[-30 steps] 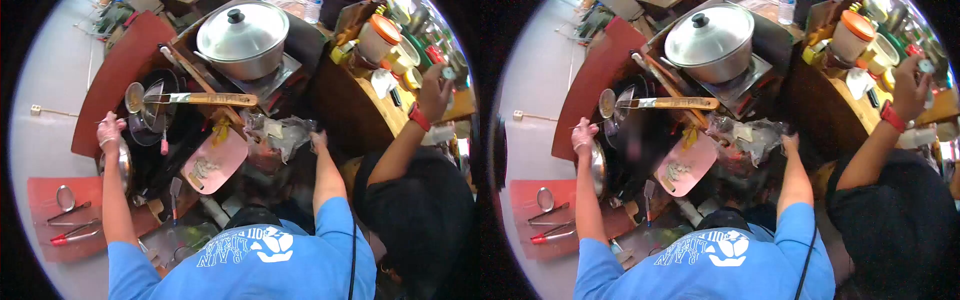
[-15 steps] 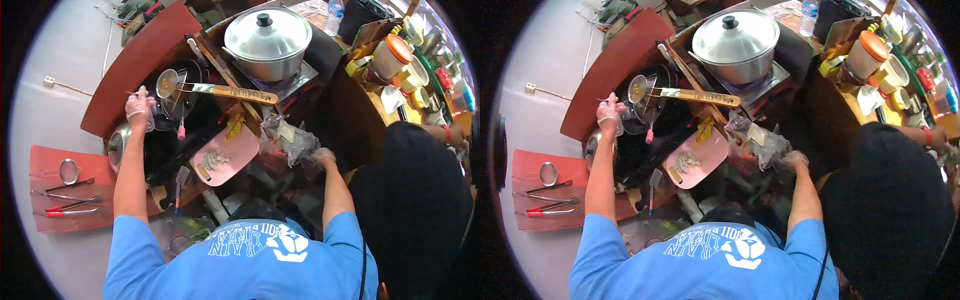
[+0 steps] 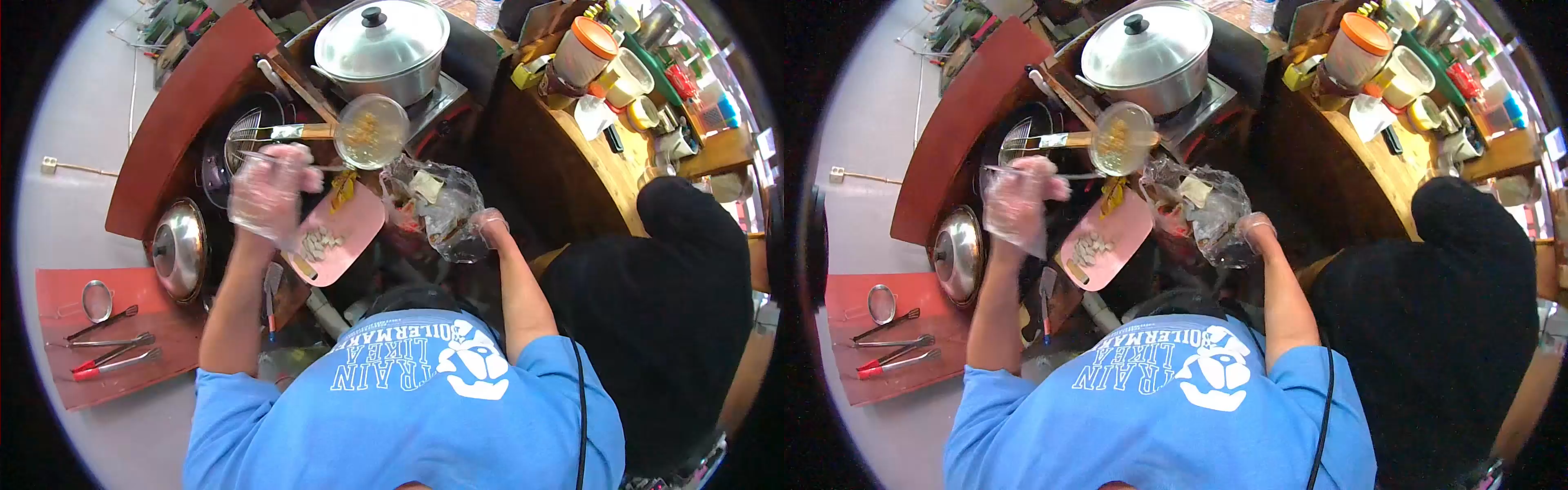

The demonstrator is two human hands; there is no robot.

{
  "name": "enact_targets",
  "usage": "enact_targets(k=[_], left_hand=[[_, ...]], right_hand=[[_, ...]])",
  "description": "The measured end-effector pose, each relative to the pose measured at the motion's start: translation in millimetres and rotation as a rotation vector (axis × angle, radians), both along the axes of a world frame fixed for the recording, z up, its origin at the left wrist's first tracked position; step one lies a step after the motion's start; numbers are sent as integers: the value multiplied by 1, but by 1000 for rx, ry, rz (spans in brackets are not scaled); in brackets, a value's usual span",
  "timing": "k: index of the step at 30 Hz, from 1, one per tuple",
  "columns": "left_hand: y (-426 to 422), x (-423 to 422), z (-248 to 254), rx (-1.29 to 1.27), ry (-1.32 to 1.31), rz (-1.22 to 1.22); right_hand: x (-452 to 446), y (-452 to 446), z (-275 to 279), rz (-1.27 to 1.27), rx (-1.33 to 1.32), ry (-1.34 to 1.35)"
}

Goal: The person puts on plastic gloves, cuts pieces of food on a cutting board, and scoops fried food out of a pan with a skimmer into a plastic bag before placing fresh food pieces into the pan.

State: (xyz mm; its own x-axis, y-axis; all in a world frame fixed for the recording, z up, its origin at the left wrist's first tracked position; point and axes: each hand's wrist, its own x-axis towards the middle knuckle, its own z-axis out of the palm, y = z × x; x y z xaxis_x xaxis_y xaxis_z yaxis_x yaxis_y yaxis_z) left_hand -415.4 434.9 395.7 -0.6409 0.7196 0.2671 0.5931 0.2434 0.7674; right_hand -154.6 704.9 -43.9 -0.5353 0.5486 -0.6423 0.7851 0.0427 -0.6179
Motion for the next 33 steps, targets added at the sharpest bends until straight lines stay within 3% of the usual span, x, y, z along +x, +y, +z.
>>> enact_targets(k=[2, 3, 4, 6, 7, 8, 9, 10, 11, 12, 14, 16, 18, 19, 20, 23, 25, 28, 30, 31, 33], left_hand=[[15, 12, -39, -153, 1016, -183], [25, 37, -54, -188, 249, -220], [35, 62, -70, -60, -447, -16], [50, 75, -150, 20, -831, 38], [53, 75, -192, -39, -861, 45], [58, 76, -224, -47, -1054, 145], [62, 78, -250, -55, -1247, 252], [64, 82, -271, -58, -1262, 250], [65, 87, -289, 108, -1354, 314], [65, 91, -302, 275, -1437, 383], [70, 92, -320, 316, -1446, 398], [76, 95, -322, 500, -1509, 419], [73, 90, -326, 477, -1496, 336], [69, 90, -330, 468, -1475, 266], [73, 90, -338, 607, -1595, 454], [73, 87, -335, 629, -1566, 356], [79, 90, -325, 690, -1559, 390], [79, 91, -327, 696, -1536, 406], [76, 91, -326, 691, -1539, 374], [76, 93, -324, 700, -1536, 375], [74, 96, -321, 743, -1551, 359]], right_hand=[[7, -4, 12, -87, -101, 73], [4, -11, 49, -90, -11, 30], [3, -16, 72, -92, 81, -12], [9, -15, 69, -35, 126, -10], [11, -15, 69, -6, 146, -14], [14, -16, 69, 23, 168, -18], [14, -17, 73, -87, 70, -43], [13, -16, 79, -195, -25, -68], [14, -12, 84, -196, -24, -84], [14, -10, 88, -57, 92, -160], [18, -11, 105, 278, 294, -228], [23, -12, 98, 160, 166, -205], [33, -8, 92, 39, 57, -185], [38, -10, 87, 83, 103, -144], [42, -11, 83, 137, 152, -101], [42, -9, 84, 218, 173, -118], [43, -7, 99, 532, 385, -65], [33, -6, 121, 524, 294, -258], [42, 0, 91, 411, 206, -201], [42, 0, 92, 295, 112, -144], [39, -1, 119, 327, 135, -189]])
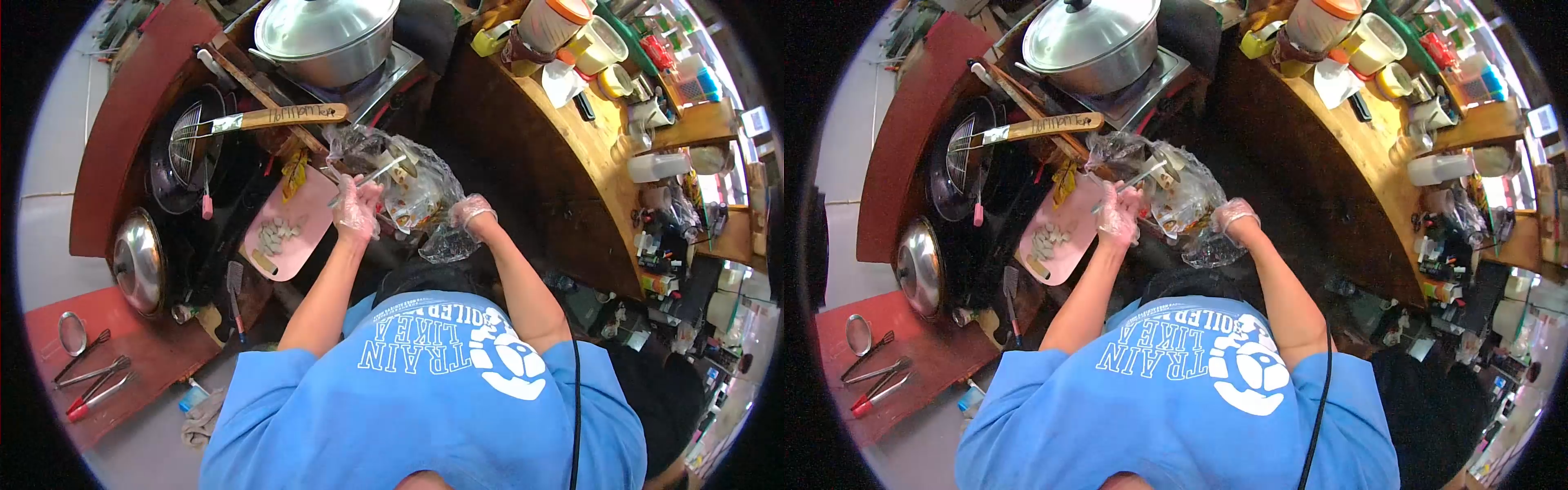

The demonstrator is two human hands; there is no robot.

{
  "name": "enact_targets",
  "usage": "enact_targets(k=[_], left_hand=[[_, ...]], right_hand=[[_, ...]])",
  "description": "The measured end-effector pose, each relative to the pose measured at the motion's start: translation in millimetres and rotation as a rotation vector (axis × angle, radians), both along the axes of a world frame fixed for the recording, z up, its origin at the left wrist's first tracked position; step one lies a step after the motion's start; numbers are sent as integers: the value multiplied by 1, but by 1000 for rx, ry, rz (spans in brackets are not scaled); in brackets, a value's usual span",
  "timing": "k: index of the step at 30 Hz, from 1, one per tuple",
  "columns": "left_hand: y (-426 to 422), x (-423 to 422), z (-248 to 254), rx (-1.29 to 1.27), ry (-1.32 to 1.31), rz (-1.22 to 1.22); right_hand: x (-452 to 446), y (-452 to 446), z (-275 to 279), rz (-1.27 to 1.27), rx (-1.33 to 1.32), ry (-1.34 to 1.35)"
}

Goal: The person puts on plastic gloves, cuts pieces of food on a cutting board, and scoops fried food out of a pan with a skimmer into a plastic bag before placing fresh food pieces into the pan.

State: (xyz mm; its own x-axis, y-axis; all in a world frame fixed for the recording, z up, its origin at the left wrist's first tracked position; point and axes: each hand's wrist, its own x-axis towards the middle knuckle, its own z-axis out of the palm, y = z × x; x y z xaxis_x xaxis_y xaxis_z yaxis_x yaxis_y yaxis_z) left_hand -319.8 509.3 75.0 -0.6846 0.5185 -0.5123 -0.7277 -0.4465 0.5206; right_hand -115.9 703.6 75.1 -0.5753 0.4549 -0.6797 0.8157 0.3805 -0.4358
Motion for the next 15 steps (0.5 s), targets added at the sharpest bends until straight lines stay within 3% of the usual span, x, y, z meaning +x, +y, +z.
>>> enact_targets(k=[2, 4, 5, 8, 12, 13, 14, 15], left_hand=[[-3, 3, -8, 14, -5, 19], [-2, 3, -14, 35, -1, 36], [-3, 5, -16, 35, -19, 57], [-5, 5, -16, 46, 10, 51], [-6, 8, 1, 12, 5, 42], [-5, 8, -2, 20, -30, 41], [-5, 7, -4, 30, -64, 39], [-5, 4, -6, 33, -72, -6]], right_hand=[[4, -5, 5, 30, 29, -36], [3, -7, 14, 334, 233, 145], [0, -6, 20, 237, 169, -46], [6, -3, 5, 303, 206, 22], [1, -6, 10, 51, 98, -27], [5, -4, -7, 317, 238, 22], [10, -3, -22, 326, 241, 24], [12, -4, -27, 172, 196, 46]])
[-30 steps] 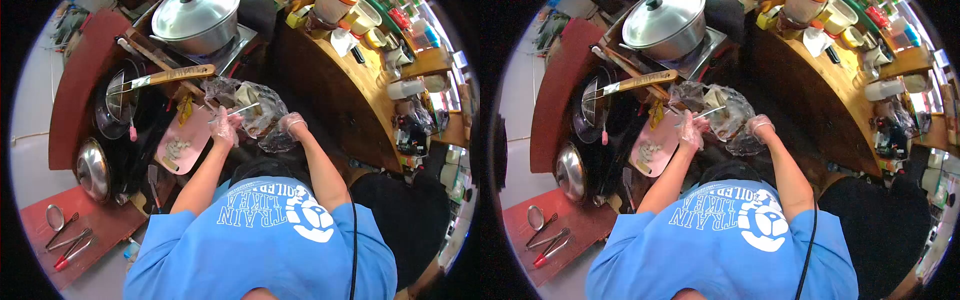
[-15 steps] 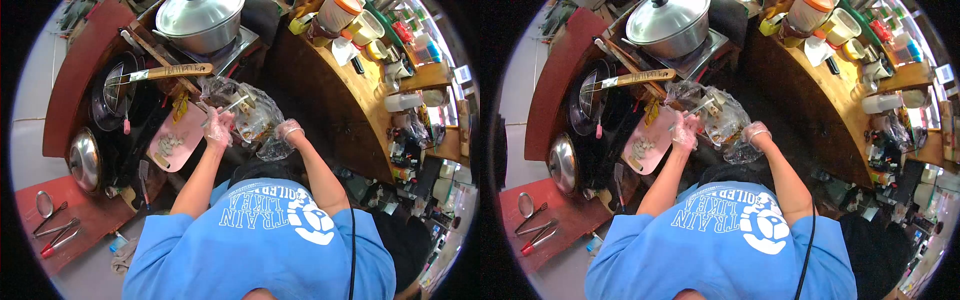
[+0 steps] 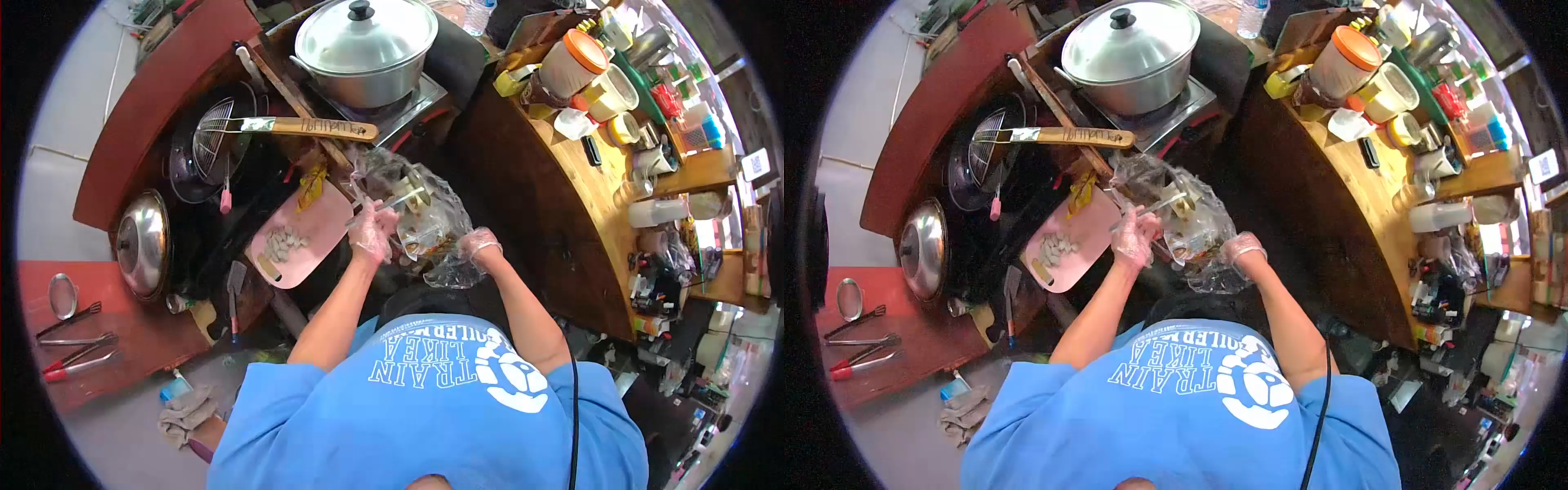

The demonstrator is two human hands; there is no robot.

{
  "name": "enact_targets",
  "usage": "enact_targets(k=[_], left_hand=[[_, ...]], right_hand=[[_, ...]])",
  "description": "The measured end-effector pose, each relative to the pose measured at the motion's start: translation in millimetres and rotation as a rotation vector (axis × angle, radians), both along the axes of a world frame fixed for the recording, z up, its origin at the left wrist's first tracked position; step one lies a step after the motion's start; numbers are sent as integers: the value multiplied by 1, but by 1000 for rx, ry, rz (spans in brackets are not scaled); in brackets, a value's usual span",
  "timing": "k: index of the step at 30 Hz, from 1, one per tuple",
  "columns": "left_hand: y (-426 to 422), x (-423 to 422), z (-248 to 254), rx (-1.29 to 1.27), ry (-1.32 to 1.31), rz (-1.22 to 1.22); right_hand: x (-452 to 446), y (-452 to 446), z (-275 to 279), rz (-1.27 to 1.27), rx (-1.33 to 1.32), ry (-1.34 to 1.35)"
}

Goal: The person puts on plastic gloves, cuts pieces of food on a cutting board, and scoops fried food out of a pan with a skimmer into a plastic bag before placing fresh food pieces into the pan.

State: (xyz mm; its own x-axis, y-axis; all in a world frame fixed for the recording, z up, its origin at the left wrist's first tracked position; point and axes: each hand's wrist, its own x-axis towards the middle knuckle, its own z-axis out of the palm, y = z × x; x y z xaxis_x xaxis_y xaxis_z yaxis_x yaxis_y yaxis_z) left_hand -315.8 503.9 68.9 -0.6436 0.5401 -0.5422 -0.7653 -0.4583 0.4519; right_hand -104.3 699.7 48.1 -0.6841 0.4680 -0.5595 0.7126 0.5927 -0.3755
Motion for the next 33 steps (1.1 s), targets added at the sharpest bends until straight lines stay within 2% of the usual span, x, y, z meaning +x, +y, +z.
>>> enact_targets(k=[1, 3, 4, 8, 11, 14, 16, 19, 20, 21, 23, 24, 25, 27, 30, 31, 33], left_hand=[[-1, 1, -3, 8, -1, 21], [7, 4, -3, -97, 21, -56], [12, 8, 0, -142, -4, -10], [16, 8, -1, -99, 64, -14], [15, 6, 9, -66, 55, -2], [13, 6, 10, -85, 46, -7], [13, 8, 14, -89, 45, -25], [10, 13, 11, -52, -20, -35], [4, 17, 10, -14, -41, -78], [-2, 23, 8, 23, -64, -122], [-4, 36, 9, -41, -59, -165], [-5, 41, -4, -115, 0, -210], [-6, 45, -10, -187, 61, -252], [-2, 44, -9, -160, -6, -187], [-6, 42, -3, -265, 100, -308], [-6, 40, -7, -236, 75, -274], [4, 37, -11, -191, 47, -256]], right_hand=[[0, 1, -3, -134, -48, 31], [-3, 4, -7, -142, -35, 9], [-4, 3, -8, -161, -31, -18], [-6, 3, 1, -91, -28, -71], [-1, 6, -10, -140, -42, -40], [4, 10, -33, -86, 15, -24], [5, 8, -22, 67, 87, -35], [6, 6, -14, -18, 82, 7], [6, 9, -12, 125, 133, 18], [2, 8, -1, 118, 128, 15], [-9, 3, 35, -284, -175, -48], [-6, 6, 24, -183, -98, -30], [-2, 6, 12, -185, -99, -29], [1, 10, 1, -284, -143, 86], [2, 12, -2, -407, -239, 136], [0, 12, 0, -400, -238, 137], [3, 15, 4, -108, -99, 174]])
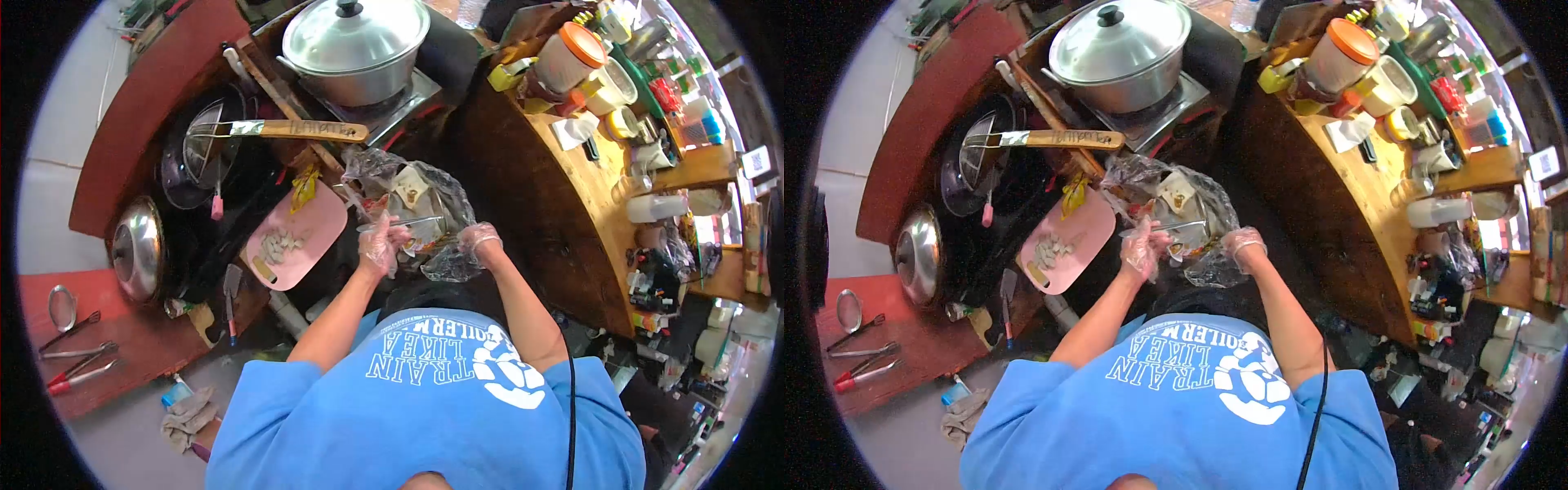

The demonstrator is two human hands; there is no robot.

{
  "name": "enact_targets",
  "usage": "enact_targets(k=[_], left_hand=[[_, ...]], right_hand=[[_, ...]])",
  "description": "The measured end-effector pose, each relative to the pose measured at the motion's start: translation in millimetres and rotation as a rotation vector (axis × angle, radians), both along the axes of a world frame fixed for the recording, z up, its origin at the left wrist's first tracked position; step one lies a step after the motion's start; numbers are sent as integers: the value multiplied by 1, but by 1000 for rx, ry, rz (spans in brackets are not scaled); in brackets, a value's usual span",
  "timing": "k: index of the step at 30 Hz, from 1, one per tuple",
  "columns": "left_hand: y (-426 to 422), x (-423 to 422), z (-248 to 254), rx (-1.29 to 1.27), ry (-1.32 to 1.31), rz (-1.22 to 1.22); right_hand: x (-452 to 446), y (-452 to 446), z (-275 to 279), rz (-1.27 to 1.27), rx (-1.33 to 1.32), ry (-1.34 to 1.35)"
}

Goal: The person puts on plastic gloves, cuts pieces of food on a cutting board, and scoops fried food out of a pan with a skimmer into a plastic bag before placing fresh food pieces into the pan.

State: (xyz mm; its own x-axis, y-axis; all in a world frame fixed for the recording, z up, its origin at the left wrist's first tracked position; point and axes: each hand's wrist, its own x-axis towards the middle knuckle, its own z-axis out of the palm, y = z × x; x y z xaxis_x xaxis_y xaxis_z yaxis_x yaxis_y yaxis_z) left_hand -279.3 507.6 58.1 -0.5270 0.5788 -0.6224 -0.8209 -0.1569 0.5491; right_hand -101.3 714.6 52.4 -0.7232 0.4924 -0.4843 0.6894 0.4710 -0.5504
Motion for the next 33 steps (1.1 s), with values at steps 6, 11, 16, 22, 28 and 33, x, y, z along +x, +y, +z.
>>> enact_targets(k=[6, 11, 16, 22, 28, 33], left_hand=[[3, 1, -1, -39, 46, 9], [-6, 3, 3, -21, 37, 41], [-18, -5, 51, -20, 131, -44], [-47, -43, 62, 1, 381, 19], [-54, -67, 57, -65, 453, -20], [-54, -83, 66, -141, 471, -43]], right_hand=[[9, 7, -46, -177, -179, 120], [-5, 10, -24, -178, -124, 10], [-16, 4, 16, -159, -106, -27], [-23, -3, 20, -419, -296, -17], [-21, -3, 9, -158, -60, -56], [-26, -12, 31, -267, -194, -94]])
